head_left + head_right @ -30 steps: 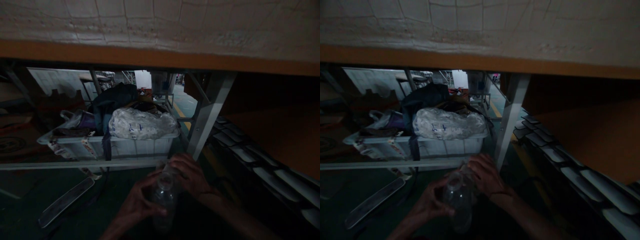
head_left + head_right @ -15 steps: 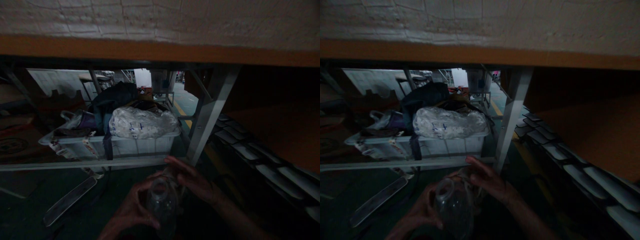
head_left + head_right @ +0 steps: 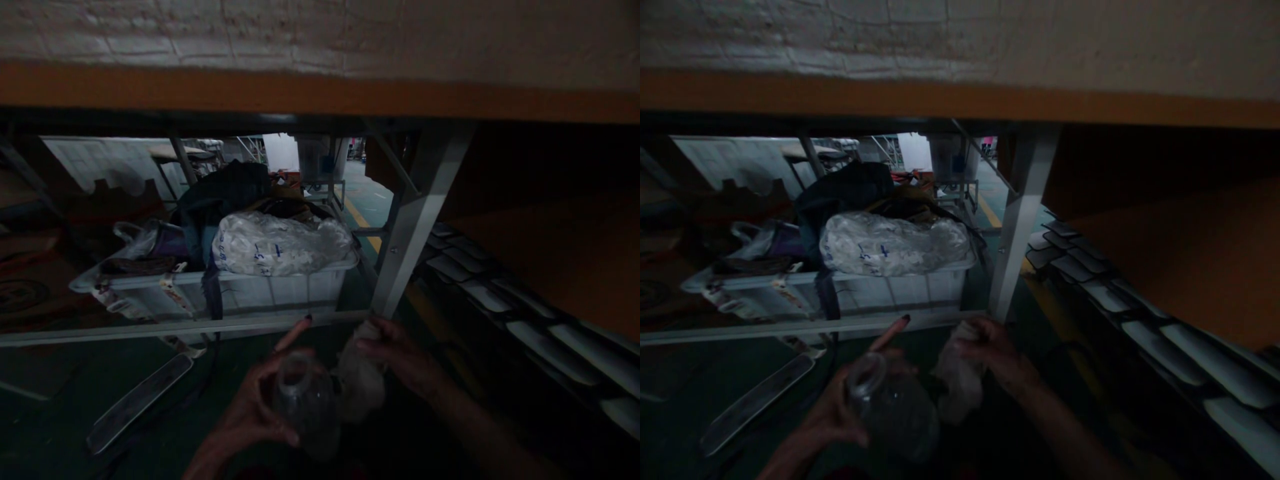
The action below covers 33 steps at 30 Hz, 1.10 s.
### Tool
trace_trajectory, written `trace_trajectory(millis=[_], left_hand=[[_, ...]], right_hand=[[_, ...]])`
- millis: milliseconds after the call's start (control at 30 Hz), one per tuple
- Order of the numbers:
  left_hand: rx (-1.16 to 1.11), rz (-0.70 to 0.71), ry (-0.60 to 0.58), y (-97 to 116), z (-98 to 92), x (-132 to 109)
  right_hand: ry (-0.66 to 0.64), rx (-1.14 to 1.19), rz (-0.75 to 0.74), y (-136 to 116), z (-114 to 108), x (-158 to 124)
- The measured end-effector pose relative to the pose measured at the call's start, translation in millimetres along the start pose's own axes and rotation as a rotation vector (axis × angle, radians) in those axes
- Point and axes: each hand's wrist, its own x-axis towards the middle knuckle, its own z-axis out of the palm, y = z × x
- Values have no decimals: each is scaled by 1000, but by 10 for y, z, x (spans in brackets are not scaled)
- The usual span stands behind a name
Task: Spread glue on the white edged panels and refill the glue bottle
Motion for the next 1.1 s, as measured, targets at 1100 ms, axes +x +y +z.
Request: trace_trajectory(millis=[1100], left_hand=[[-105, -158, -191, -117, 65, 57]], right_hand=[[-472, -555, -228, -4, -87, -51]])
